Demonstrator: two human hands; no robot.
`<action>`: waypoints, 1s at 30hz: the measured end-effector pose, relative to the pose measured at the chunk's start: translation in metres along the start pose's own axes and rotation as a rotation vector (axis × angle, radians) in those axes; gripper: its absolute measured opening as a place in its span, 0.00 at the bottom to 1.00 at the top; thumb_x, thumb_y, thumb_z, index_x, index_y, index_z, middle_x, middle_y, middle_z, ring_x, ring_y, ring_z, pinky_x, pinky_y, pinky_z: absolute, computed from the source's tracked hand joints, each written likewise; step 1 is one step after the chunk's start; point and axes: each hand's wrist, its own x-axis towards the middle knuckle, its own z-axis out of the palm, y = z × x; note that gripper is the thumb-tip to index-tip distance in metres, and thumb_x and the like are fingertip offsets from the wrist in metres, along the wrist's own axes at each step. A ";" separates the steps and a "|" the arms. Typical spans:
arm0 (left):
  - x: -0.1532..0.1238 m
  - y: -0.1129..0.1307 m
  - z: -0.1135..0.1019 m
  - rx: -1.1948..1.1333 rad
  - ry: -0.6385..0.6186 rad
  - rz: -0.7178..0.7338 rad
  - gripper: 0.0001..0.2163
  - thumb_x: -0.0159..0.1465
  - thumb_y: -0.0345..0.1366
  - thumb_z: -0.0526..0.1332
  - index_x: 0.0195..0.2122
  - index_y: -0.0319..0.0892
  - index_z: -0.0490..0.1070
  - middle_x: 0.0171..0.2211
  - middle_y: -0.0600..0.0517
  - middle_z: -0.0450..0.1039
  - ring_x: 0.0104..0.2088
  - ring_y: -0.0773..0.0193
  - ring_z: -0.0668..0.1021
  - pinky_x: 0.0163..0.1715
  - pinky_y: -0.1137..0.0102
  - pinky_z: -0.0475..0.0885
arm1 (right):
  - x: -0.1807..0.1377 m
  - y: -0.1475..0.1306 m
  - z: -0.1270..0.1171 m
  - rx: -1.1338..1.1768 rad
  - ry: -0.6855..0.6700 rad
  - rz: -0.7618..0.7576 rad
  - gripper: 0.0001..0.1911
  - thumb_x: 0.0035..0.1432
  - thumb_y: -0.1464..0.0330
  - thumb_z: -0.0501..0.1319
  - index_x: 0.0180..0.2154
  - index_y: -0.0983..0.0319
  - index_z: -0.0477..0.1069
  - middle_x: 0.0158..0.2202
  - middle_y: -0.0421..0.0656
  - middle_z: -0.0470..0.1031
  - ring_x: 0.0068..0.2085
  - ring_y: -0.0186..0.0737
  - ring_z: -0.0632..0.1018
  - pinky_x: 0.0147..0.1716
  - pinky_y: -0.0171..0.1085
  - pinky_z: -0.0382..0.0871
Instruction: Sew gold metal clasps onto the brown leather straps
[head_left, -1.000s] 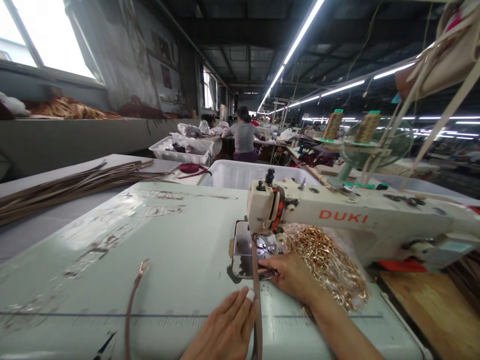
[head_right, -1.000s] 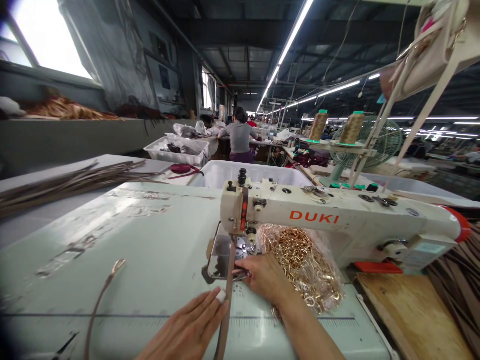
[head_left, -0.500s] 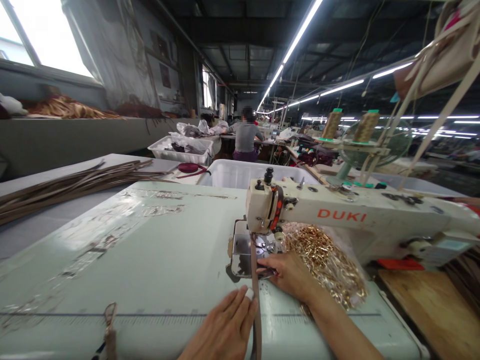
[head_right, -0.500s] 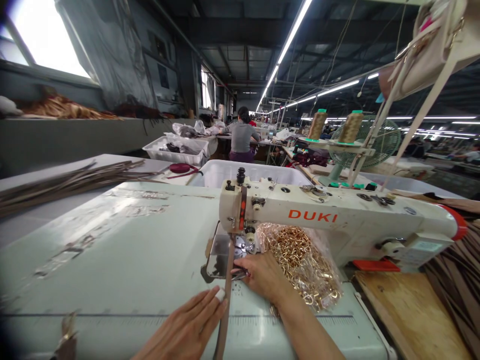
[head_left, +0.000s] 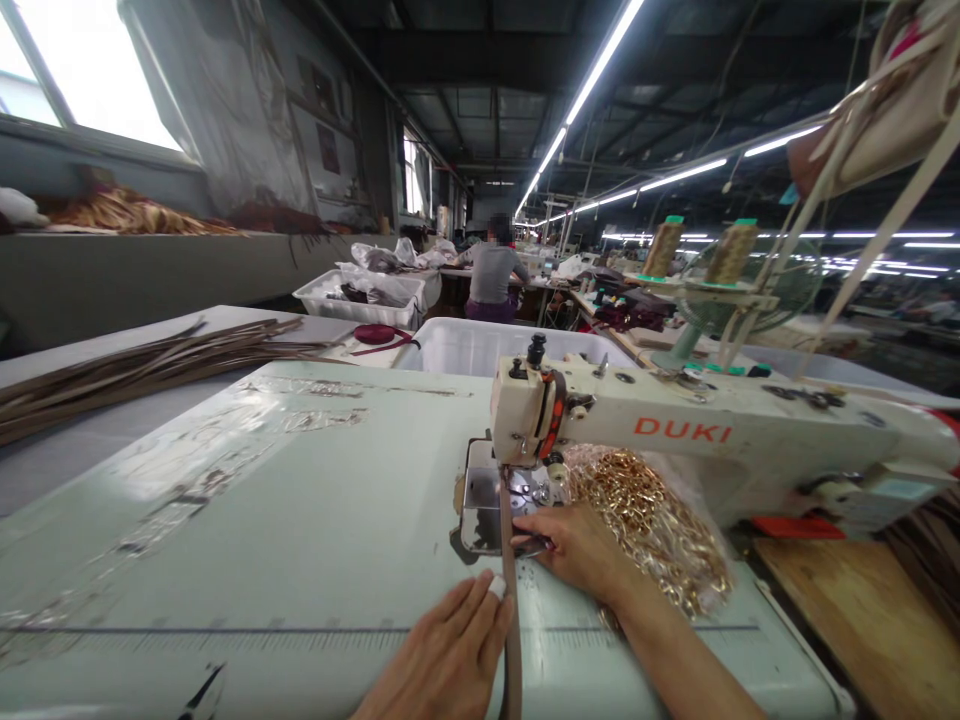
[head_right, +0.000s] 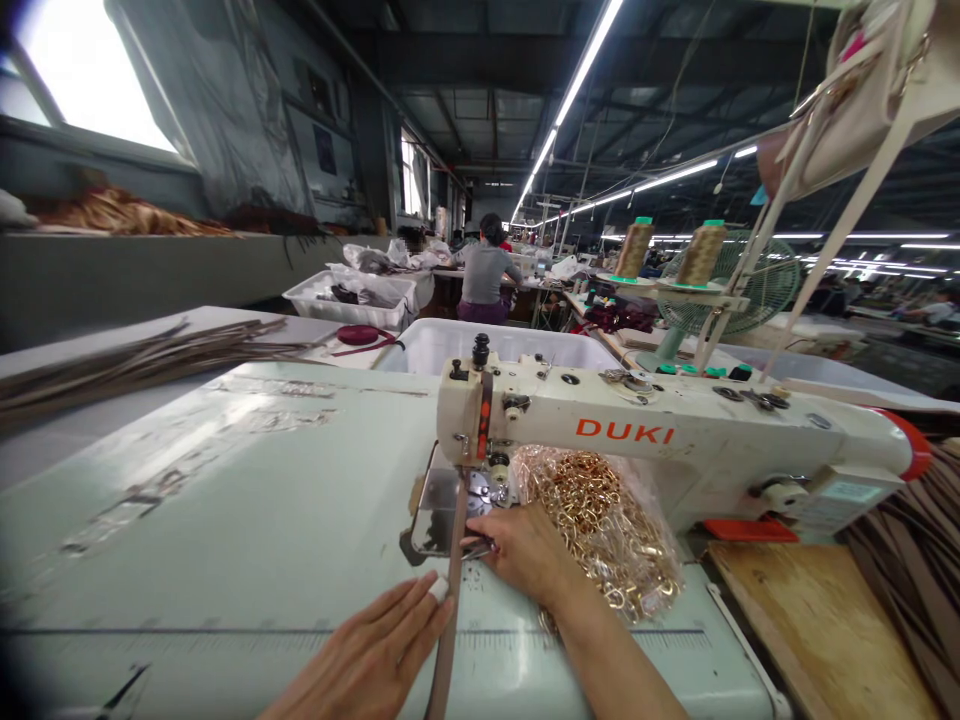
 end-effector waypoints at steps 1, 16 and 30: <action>0.000 0.000 -0.003 -0.003 -0.003 0.006 0.24 0.60 0.28 0.52 0.59 0.33 0.56 0.55 0.39 0.65 0.57 0.51 0.65 0.54 0.62 0.64 | 0.000 0.000 0.000 0.002 0.000 -0.001 0.12 0.60 0.62 0.56 0.44 0.54 0.74 0.35 0.41 0.79 0.33 0.37 0.78 0.33 0.32 0.65; -0.001 -0.002 0.017 -0.031 0.018 -0.026 0.23 0.60 0.30 0.53 0.58 0.33 0.57 0.55 0.38 0.65 0.57 0.50 0.65 0.54 0.60 0.64 | 0.000 -0.001 0.000 0.001 0.004 -0.012 0.13 0.61 0.61 0.55 0.44 0.54 0.74 0.34 0.42 0.79 0.33 0.38 0.78 0.33 0.32 0.65; 0.002 -0.006 -0.021 -0.180 -0.031 0.029 0.30 0.60 0.43 0.57 0.59 0.30 0.54 0.55 0.33 0.63 0.57 0.45 0.65 0.54 0.57 0.64 | 0.000 0.000 0.003 -0.006 0.020 -0.028 0.12 0.61 0.62 0.56 0.44 0.55 0.74 0.33 0.42 0.79 0.33 0.37 0.77 0.33 0.32 0.65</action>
